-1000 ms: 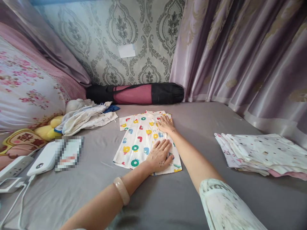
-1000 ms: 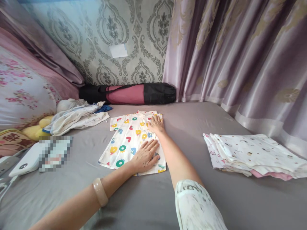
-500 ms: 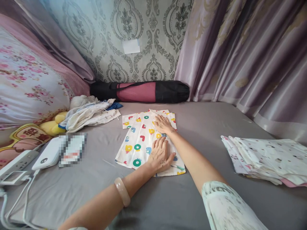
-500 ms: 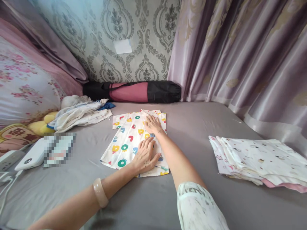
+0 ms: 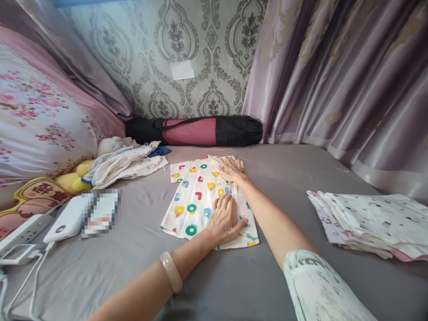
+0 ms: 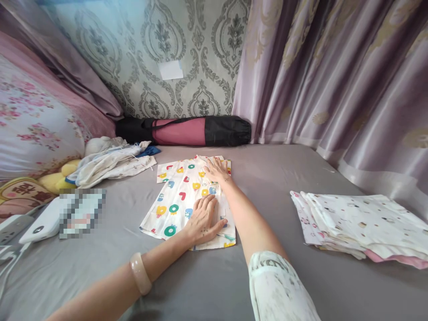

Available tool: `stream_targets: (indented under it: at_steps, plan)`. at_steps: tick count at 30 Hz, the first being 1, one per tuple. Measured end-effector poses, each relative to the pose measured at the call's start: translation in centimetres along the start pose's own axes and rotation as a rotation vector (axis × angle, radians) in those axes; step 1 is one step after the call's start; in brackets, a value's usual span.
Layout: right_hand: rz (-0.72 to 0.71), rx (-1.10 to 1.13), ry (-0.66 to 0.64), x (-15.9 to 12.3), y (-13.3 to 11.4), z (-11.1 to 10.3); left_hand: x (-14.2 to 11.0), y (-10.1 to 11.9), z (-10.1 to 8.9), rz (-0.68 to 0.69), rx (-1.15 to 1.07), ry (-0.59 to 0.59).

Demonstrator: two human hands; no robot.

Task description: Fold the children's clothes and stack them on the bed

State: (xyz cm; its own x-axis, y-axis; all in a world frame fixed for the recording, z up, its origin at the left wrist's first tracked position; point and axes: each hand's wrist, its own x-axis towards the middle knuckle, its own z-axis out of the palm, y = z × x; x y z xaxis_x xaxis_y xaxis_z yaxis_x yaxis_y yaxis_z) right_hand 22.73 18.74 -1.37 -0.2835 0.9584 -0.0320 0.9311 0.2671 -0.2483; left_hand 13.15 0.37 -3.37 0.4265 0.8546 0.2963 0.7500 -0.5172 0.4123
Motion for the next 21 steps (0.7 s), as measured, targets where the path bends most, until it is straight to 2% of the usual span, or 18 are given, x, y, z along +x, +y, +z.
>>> stream_targets:
  at_steps: [3, 9, 18, 21]
  plan:
    - [-0.017, 0.000, -0.038, -0.2, 0.3, 0.7, 0.0, 0.0, 0.0, 0.002, -0.008, -0.018]
    - [-0.014, -0.004, -0.021, -0.4, 0.3, 1.5, -0.1, -0.1, 0.2, 0.009, -0.009, -0.020]
    - [-0.007, 0.033, -0.115, 0.2, 0.7, 0.3, 0.0, 0.1, -0.2, 0.004, 0.003, -0.028]
    - [0.054, 0.011, -0.015, 0.5, 1.6, 0.1, 0.0, 0.2, -0.2, 0.000, 0.005, -0.031]
